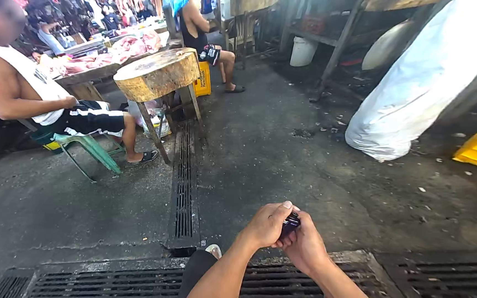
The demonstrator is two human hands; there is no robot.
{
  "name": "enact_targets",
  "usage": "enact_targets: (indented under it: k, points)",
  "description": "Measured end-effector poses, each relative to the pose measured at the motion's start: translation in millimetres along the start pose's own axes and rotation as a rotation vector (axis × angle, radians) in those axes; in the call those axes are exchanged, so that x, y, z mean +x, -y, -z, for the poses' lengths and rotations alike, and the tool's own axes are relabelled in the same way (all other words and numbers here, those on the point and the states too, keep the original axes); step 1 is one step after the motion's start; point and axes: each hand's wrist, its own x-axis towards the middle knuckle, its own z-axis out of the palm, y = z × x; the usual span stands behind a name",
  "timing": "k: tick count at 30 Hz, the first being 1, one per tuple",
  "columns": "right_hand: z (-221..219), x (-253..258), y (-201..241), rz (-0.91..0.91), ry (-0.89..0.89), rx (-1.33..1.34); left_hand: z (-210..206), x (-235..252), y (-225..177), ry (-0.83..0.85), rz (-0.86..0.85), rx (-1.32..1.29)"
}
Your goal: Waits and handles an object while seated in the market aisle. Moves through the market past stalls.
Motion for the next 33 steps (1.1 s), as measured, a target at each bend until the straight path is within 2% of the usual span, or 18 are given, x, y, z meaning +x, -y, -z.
enact_targets:
  k: [13,33]
  points:
    - [2.3,0.3,-2.3,-0.008,-0.009,0.000,-2.7,1.1,6.4,0.004,0.088,0.026]
    - [0.9,5.2,-11.8,0.003,0.009,0.086,0.9,-1.4,3.5,0.019,0.126,0.136]
